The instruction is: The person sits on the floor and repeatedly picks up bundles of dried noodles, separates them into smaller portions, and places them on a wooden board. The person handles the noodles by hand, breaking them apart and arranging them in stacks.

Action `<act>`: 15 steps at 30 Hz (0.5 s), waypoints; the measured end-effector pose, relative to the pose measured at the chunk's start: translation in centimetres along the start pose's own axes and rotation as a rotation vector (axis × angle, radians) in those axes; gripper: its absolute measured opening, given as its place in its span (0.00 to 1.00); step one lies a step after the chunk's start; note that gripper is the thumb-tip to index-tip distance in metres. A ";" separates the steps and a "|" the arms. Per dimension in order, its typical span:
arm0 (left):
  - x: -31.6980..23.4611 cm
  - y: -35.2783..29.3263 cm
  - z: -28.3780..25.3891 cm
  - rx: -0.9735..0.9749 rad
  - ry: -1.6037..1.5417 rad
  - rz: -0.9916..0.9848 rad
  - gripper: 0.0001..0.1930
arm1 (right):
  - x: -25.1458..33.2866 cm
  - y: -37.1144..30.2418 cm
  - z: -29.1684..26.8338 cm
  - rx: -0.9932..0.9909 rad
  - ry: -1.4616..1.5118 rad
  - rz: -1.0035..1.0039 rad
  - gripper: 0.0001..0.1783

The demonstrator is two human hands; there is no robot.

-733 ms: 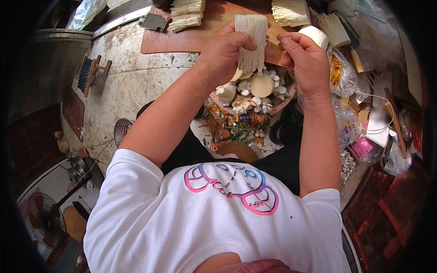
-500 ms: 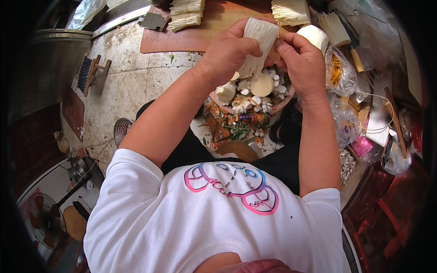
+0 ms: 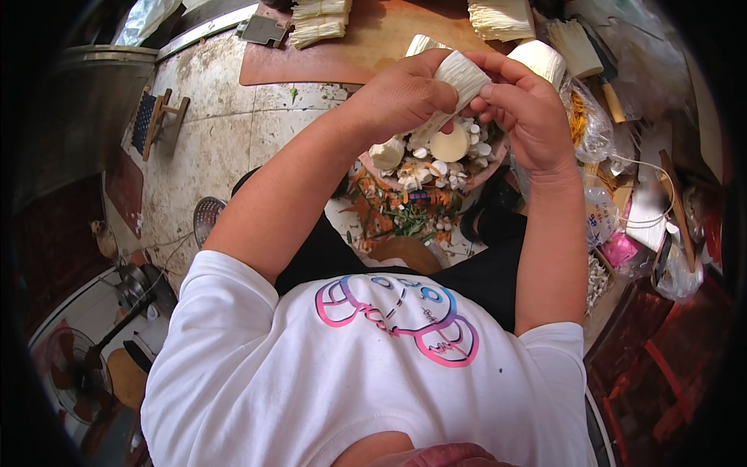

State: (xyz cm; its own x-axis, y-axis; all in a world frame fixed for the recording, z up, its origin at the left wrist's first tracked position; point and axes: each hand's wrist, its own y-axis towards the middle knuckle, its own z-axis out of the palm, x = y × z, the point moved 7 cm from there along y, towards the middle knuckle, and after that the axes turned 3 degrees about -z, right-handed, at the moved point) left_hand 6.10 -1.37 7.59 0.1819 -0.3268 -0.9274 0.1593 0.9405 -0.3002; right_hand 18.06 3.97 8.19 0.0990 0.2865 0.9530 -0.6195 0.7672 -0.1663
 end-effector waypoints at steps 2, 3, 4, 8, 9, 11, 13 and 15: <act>0.2 0.1 -0.3 -0.013 0.082 0.024 0.22 | -0.2 0.0 0.1 -0.001 -0.042 -0.001 0.17; 0.4 0.1 -0.3 -0.023 0.087 -0.003 0.22 | -0.4 0.0 0.1 -0.013 -0.066 0.011 0.17; 0.4 0.0 -0.2 -0.032 0.092 -0.029 0.22 | -0.5 0.0 0.2 -0.024 -0.090 0.023 0.17; -0.2 -0.5 0.1 -0.032 -0.079 -0.130 0.19 | -0.2 0.0 0.0 -0.065 -0.116 -0.004 0.15; -0.5 -0.4 0.0 -0.050 0.027 -0.057 0.17 | -0.2 0.1 0.0 -0.087 -0.113 -0.014 0.14; -0.4 -0.4 0.1 -0.084 0.238 0.088 0.14 | -0.3 0.1 0.1 -0.132 -0.106 -0.033 0.12; 0.2 -0.2 -0.1 -0.150 0.425 0.149 0.11 | -0.6 0.2 0.3 -0.187 -0.085 -0.055 0.10; 0.2 0.1 -0.1 -0.221 0.576 0.216 0.10 | -0.8 0.3 0.3 -0.233 -0.085 -0.076 0.09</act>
State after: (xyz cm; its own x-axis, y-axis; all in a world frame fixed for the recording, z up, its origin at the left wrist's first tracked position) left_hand 6.09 -1.35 7.35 -0.3718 -0.0837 -0.9245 -0.0372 0.9965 -0.0753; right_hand 17.55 3.80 7.46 0.0668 0.1812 0.9812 -0.4157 0.8990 -0.1377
